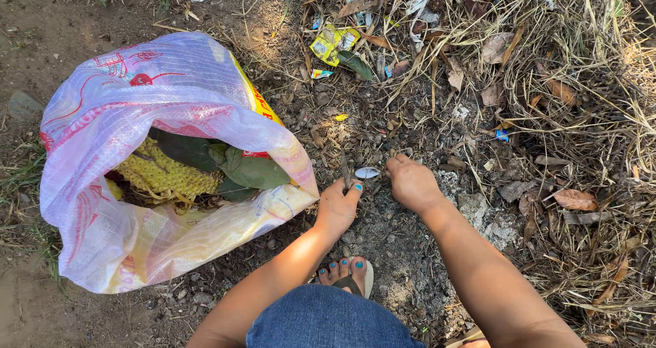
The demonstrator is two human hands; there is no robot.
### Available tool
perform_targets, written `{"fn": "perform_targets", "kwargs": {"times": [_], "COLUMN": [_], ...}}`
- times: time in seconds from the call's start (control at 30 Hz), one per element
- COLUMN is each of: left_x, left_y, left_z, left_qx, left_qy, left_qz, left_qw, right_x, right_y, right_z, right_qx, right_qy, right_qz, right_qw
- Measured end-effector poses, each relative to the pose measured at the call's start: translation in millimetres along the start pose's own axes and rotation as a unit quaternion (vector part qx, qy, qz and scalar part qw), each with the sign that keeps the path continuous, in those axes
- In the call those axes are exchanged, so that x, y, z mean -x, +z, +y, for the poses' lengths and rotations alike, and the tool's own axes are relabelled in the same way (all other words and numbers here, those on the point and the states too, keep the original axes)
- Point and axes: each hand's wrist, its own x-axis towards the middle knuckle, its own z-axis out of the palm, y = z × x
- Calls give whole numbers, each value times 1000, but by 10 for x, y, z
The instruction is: The person picks up trash and dry leaves from the ground and places them into a large plastic bag.
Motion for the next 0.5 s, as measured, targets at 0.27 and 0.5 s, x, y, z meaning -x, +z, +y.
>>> {"fn": "perform_targets", "kwargs": {"times": [0.27, 0.5], "left_x": [352, 532], "left_y": [-301, -635], "left_z": [277, 359], "left_qx": [241, 280], "left_qy": [-1, 192], "left_qz": [89, 168], "left_qw": [966, 925], "right_x": [85, 219], "right_y": [-364, -568], "right_z": [-826, -1563], "right_qx": [-294, -353], "right_qy": [-55, -133], "right_qz": [122, 127], "right_qw": [946, 917]}}
